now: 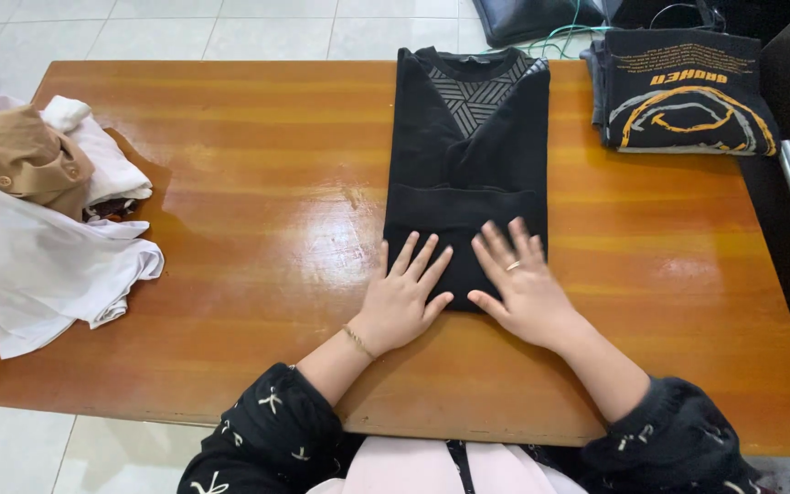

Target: The person folds a black long-sleeve shirt, then a white long-sleeve shirt, and finally a white button-up shirt on a wooden table. Each item is smoothed, folded into a compact rectangle, and placed on a growing stack. The person also buttons the white shirt before folding it.

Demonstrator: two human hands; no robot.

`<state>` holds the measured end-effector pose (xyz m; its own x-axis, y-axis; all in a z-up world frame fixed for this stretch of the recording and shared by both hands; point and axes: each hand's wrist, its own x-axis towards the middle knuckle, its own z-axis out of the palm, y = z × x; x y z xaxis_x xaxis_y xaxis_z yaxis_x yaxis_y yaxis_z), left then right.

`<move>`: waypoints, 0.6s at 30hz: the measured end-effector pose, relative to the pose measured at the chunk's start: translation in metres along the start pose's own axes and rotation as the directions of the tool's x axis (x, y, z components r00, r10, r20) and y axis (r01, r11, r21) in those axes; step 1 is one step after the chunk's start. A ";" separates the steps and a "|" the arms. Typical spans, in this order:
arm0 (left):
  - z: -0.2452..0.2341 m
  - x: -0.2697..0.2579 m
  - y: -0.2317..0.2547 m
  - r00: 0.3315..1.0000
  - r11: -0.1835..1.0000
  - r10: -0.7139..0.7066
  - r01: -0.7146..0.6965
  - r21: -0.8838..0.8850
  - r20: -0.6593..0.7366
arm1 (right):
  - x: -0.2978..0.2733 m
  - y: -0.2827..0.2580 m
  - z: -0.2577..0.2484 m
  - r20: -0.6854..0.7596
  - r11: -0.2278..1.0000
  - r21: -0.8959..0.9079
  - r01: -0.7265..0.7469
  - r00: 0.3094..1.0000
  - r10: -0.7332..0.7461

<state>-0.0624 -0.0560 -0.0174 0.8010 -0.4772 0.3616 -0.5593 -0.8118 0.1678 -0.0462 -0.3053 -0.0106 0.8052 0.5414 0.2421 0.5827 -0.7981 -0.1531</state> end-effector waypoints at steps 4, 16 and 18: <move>-0.004 0.001 -0.008 0.996 1.000 0.012 -0.012 0.002 0.090 | -0.001 0.005 -0.001 0.159 0.999 -0.017 -0.049 0.986 0.051; -0.006 0.004 -0.009 0.991 1.000 0.019 -0.017 -0.015 0.133 | -0.007 0.007 0.000 0.230 0.994 -0.096 0.058 0.973 -0.035; -0.002 0.005 -0.011 0.994 0.999 0.050 -0.049 -0.015 0.096 | -0.006 0.012 -0.002 0.157 0.992 -0.109 0.066 0.986 -0.049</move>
<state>-0.0528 -0.0482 -0.0154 0.7886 -0.5474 0.2802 -0.6011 -0.7823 0.1634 -0.0443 -0.3182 -0.0116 0.7832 0.6143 0.0959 0.6192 -0.7846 -0.0316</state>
